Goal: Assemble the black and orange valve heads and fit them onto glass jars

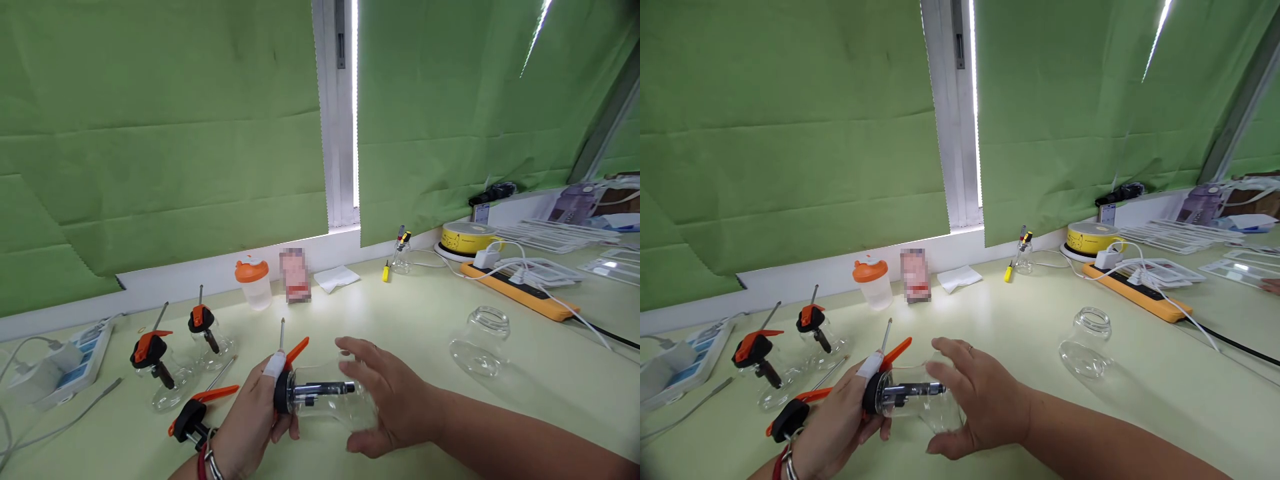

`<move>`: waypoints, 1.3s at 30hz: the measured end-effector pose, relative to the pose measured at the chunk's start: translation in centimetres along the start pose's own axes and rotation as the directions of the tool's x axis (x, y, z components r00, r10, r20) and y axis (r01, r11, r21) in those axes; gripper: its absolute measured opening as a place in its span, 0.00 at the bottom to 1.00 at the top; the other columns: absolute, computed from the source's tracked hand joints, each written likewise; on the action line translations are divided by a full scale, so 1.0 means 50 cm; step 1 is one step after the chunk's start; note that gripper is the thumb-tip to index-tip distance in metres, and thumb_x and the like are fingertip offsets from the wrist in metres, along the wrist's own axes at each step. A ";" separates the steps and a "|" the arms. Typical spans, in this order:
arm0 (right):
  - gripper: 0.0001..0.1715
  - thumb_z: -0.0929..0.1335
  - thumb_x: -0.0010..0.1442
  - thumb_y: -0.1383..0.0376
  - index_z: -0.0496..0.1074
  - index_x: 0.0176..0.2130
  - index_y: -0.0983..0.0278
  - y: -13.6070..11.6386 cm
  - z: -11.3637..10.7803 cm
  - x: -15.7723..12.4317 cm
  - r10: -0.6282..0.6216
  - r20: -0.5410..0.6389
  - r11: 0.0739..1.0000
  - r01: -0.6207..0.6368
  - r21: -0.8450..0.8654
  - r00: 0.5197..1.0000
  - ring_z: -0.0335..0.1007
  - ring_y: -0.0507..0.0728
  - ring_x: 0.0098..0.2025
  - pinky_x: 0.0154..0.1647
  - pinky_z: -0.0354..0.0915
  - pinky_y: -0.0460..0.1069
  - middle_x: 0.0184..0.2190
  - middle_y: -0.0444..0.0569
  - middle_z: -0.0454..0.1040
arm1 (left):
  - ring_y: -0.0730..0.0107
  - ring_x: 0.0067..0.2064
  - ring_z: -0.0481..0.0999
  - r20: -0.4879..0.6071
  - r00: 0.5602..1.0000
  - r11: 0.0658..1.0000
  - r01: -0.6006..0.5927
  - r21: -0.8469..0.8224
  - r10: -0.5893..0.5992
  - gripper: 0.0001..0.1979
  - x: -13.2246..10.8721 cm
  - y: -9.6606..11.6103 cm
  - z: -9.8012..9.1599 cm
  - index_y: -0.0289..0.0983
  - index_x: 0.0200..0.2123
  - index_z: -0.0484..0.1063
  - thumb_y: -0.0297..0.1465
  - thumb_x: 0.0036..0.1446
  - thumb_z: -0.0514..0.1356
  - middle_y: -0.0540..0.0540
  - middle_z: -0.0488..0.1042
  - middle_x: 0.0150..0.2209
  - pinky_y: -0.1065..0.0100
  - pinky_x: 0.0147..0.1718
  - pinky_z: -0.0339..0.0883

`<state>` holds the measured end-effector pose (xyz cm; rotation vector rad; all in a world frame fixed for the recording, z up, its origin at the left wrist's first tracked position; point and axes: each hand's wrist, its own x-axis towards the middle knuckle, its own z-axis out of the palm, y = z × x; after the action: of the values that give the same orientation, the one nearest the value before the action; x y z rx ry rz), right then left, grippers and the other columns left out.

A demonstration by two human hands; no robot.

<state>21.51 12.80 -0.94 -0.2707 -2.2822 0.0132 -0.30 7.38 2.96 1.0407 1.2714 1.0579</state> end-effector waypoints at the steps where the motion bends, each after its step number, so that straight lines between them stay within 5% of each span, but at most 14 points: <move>1: 0.50 0.66 0.54 0.45 0.42 0.63 0.62 -0.003 0.001 0.000 0.112 0.013 0.990 -0.113 0.085 0.994 0.63 0.67 0.53 0.47 0.67 0.60 0.55 0.64 0.58 | 0.78 0.12 0.57 -0.025 0.999 0.999 -0.029 0.039 0.030 0.21 -0.002 0.002 0.000 0.39 0.23 0.60 0.50 0.56 0.51 0.53 0.66 0.12 0.73 0.16 0.54; 4: 0.44 0.66 0.55 0.47 0.45 0.60 0.63 -0.012 -0.003 0.002 0.378 0.165 0.861 -0.412 0.298 0.911 0.68 0.60 0.43 0.40 0.68 0.54 0.49 0.59 0.63 | 0.77 0.12 0.57 -0.080 0.993 0.989 -0.071 0.127 0.081 0.21 -0.006 0.006 0.002 0.39 0.24 0.60 0.49 0.58 0.49 0.53 0.66 0.12 0.73 0.15 0.48; 8: 0.42 0.66 0.56 0.51 0.46 0.59 0.63 -0.016 -0.010 0.002 0.464 0.311 0.735 -0.556 0.388 0.829 0.66 0.57 0.37 0.37 0.65 0.52 0.39 0.51 0.67 | 0.76 0.12 0.57 -0.098 0.990 0.979 -0.078 0.186 0.098 0.21 -0.008 0.007 0.003 0.39 0.23 0.59 0.49 0.58 0.48 0.52 0.66 0.11 0.73 0.16 0.48; 22: 0.36 0.64 0.61 0.48 0.45 0.59 0.58 -0.012 -0.011 0.005 0.470 0.435 0.495 -0.638 0.590 0.768 0.62 0.50 0.31 0.33 0.64 0.49 0.45 0.51 0.61 | 0.76 0.12 0.58 -0.112 0.981 0.978 -0.141 0.153 0.159 0.24 0.001 -0.016 -0.007 0.39 0.26 0.60 0.54 0.55 0.48 0.52 0.65 0.12 0.75 0.12 0.46; 28: 0.37 0.64 0.59 0.44 0.45 0.59 0.55 -0.015 -0.011 0.007 0.512 0.564 0.247 -0.739 0.627 0.649 0.65 0.50 0.32 0.25 0.67 0.46 0.47 0.52 0.58 | 0.76 0.13 0.58 -0.089 0.984 0.973 -0.135 0.187 0.154 0.25 0.001 -0.014 -0.009 0.39 0.26 0.60 0.56 0.55 0.47 0.52 0.64 0.12 0.75 0.13 0.46; 34: 0.37 0.65 0.59 0.45 0.47 0.58 0.55 -0.003 0.008 -0.003 0.481 0.574 0.112 -0.695 0.710 0.663 0.68 0.49 0.28 0.27 0.68 0.48 0.46 0.51 0.63 | 0.77 0.15 0.59 -0.076 0.974 0.943 -0.186 0.277 0.214 0.22 -0.010 -0.001 -0.008 0.39 0.23 0.58 0.50 0.58 0.51 0.53 0.63 0.16 0.76 0.14 0.49; 39: 0.37 0.65 0.61 0.48 0.46 0.59 0.58 0.000 0.039 -0.008 0.441 0.642 -0.164 -0.647 0.745 0.627 0.73 0.54 0.29 0.33 0.69 0.52 0.36 0.48 0.71 | 0.74 0.24 0.64 0.022 0.904 0.870 -0.417 0.264 0.427 0.14 -0.031 -0.002 -0.010 0.39 0.33 0.64 0.42 0.51 0.62 0.53 0.65 0.24 0.74 0.22 0.62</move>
<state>20.32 12.88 -2.55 -0.5241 -1.5355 2.0652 -0.81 5.86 3.18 1.5624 1.2665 1.2610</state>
